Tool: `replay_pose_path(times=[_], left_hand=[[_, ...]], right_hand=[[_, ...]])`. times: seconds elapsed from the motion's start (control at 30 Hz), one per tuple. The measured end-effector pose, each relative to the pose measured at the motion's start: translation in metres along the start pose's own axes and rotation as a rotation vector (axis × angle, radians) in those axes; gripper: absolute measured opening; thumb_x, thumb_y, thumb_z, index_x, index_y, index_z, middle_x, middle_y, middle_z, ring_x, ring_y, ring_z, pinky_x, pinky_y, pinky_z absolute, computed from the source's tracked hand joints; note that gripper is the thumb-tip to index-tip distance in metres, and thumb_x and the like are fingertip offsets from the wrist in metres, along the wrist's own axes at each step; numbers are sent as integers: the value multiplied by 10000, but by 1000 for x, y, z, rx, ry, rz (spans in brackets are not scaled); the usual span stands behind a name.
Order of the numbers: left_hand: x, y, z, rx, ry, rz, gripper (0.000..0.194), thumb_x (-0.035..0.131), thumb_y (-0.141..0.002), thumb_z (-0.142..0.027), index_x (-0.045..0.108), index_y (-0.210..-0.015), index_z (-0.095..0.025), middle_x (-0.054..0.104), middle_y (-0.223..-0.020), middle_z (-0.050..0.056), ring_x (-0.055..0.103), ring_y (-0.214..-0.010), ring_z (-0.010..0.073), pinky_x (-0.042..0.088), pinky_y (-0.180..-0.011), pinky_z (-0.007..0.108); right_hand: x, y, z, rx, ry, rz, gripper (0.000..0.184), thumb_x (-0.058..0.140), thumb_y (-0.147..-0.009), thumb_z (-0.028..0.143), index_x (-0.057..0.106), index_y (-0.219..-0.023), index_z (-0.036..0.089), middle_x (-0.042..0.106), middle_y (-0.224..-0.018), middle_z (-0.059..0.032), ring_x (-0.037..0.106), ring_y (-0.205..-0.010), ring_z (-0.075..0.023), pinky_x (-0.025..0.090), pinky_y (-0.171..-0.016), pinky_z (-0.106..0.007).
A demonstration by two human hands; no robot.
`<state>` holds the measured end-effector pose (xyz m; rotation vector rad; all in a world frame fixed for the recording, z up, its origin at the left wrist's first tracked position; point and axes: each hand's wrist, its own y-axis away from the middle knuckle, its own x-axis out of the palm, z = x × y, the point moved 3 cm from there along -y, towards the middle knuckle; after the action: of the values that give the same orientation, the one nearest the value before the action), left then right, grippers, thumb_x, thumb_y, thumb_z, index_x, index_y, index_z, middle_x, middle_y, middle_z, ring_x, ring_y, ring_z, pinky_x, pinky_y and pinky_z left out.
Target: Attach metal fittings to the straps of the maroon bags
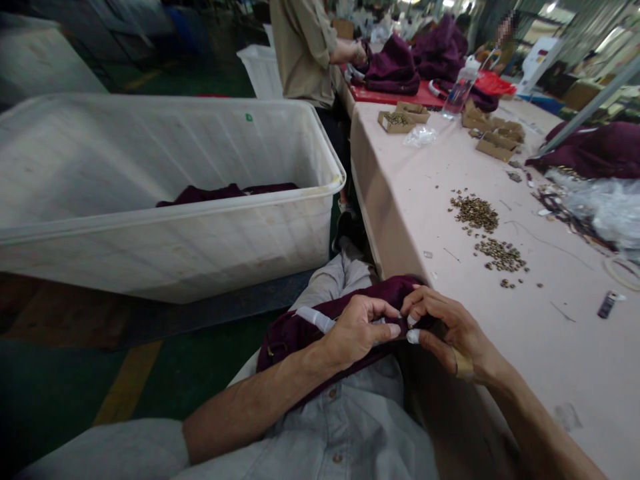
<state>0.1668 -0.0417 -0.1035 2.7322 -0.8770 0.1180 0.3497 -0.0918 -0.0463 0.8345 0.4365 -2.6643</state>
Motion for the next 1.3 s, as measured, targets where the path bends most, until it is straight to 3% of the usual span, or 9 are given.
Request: replay_pose_path(times=[0.37, 0.53, 0.67, 0.87, 1.0, 1.1, 1.3], left_hand=[[-1, 3, -6, 73, -184, -10, 262, 775, -735, -292, 792, -928, -115, 750, -809, 45, 647, -749, 175, 485, -703, 277], [0, 13, -16, 245, -390, -128, 217, 734, -742, -192, 752, -954, -150, 761, -890, 46, 666, -808, 198, 497, -759, 310], [2, 17, -21, 375, -432, -123, 196, 730, -737, -156, 733, -933, -157, 764, -935, 59, 681, -872, 219, 504, -822, 333], [-5, 9, -16, 209, -354, -115, 241, 759, -744, -220, 763, -973, -145, 765, -916, 49, 662, -819, 193, 475, -732, 295], [-7, 2, -7, 121, -262, -101, 317, 758, -757, -284, 796, -1036, -138, 777, -926, 60, 650, -803, 192, 475, -730, 291], [-8, 1, -8, 109, -272, -90, 325, 742, -769, -301, 814, -1043, -142, 773, -877, 50, 622, -761, 178, 455, -715, 286], [-8, 3, -13, 123, -325, -87, 299, 732, -766, -288, 825, -1004, -132, 760, -828, 43, 562, -697, 151, 400, -661, 277]], right_hand=[[-2, 1, -4, 14, -37, -31, 99, 662, -927, 264, 633, -1014, 228, 693, -1081, -68, 658, -1074, -252, 365, -1185, -491], [-3, 8, -16, 118, 126, -44, 177, 655, -938, 293, 627, -1103, 237, 702, -1095, -71, 635, -1188, -278, 459, -1094, -401], [2, 10, -14, 131, 77, -64, 169, 637, -953, 304, 624, -1108, 238, 704, -1121, -77, 594, -1296, -293, 486, -1062, -384], [3, 7, -7, 98, 79, -155, 169, 669, -939, 292, 646, -1092, 222, 714, -1080, -85, 628, -1252, -303, 488, -1083, -446], [0, 0, 4, -78, 185, -241, 109, 670, -916, 166, 670, -1006, 228, 682, -1124, -102, 656, -1089, -260, 539, -937, -435], [4, -4, 11, -153, 261, -271, 195, 633, -900, 81, 661, -1026, 227, 642, -1114, -112, 623, -1060, -255, 539, -852, -432], [14, -5, 16, -218, 372, -257, 228, 572, -875, 42, 599, -1026, 210, 639, -1074, -111, 597, -1073, -274, 476, -1002, -582]])
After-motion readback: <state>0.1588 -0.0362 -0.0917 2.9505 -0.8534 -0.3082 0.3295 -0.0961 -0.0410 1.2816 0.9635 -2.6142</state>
